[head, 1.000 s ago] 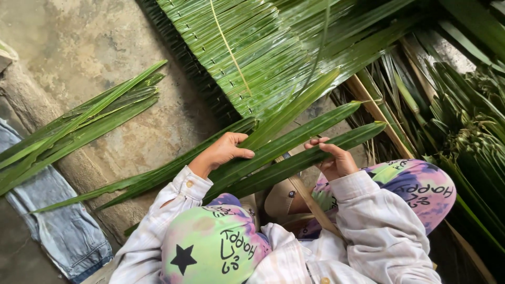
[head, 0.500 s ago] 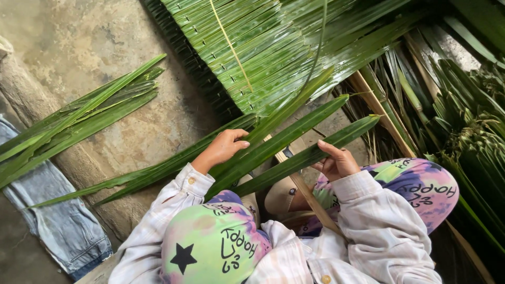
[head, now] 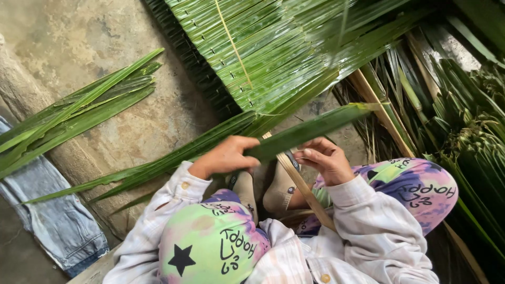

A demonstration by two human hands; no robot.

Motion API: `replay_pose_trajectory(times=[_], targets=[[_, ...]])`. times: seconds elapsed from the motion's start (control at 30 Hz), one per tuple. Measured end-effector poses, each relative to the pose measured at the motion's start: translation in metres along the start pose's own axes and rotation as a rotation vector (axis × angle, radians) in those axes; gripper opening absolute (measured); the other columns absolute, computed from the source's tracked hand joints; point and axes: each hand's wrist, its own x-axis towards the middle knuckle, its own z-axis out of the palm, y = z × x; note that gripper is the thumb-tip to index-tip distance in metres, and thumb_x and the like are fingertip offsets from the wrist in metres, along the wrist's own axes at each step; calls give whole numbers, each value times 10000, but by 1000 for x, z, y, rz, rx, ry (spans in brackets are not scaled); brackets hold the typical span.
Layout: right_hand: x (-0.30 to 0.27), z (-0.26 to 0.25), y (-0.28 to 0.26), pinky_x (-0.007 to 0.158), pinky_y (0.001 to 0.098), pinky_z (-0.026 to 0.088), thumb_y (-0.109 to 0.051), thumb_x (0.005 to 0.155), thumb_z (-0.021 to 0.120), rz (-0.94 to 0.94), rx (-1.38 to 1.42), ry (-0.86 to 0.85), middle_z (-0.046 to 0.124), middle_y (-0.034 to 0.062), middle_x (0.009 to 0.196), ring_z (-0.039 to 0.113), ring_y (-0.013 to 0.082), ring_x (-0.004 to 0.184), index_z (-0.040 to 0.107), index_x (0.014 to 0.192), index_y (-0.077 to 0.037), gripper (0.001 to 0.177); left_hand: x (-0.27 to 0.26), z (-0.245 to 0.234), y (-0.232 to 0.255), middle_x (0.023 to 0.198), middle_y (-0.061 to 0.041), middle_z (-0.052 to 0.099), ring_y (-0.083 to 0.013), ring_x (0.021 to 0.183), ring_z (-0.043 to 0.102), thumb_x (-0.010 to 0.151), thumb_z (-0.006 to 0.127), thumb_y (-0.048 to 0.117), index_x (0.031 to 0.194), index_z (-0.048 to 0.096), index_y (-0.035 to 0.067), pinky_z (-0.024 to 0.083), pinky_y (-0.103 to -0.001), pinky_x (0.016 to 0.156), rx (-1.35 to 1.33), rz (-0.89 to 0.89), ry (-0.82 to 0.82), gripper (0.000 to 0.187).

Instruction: Weaving palm leaves over a wooden stick to create a thatched mat

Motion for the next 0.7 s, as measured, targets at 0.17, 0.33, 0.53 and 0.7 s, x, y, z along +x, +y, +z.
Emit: replay_pose_trajectory(times=[0.17, 0.33, 0.53, 0.7], targets=[[39, -47, 22, 808, 438, 617, -215, 848, 848, 11, -299, 46, 665, 182, 1142, 744, 319, 934, 586, 1286, 14, 559, -24, -29, -2, 765, -28, 778, -132, 692, 766, 733, 819, 37, 960, 763, 113, 575, -256, 664, -77, -149, 322, 246], [53, -11, 41, 827, 434, 627, -158, 856, 840, -34, -166, 50, 717, 134, 1010, 767, 280, 875, 654, 1176, 1, 403, -21, -22, -5, 995, -88, 758, -282, 952, 711, 676, 879, 177, 1109, 756, 177, 532, -402, 795, 98, -202, 422, 450], [55, -21, 41, 723, 391, 672, -72, 902, 787, -70, -42, 75, 751, 143, 845, 780, 233, 717, 683, 1034, 2, 184, -30, -19, -33, 829, -40, 763, -224, 803, 730, 665, 900, 221, 975, 773, 182, 541, -353, 721, 102, -262, 444, 337], [60, -30, 51, 691, 378, 678, -64, 916, 772, -62, -17, 47, 762, 139, 869, 781, 226, 715, 692, 1023, -18, 141, -39, -25, 1, 692, -101, 744, -240, 667, 730, 711, 885, 187, 890, 764, 100, 549, -355, 649, 51, -228, 434, 233]])
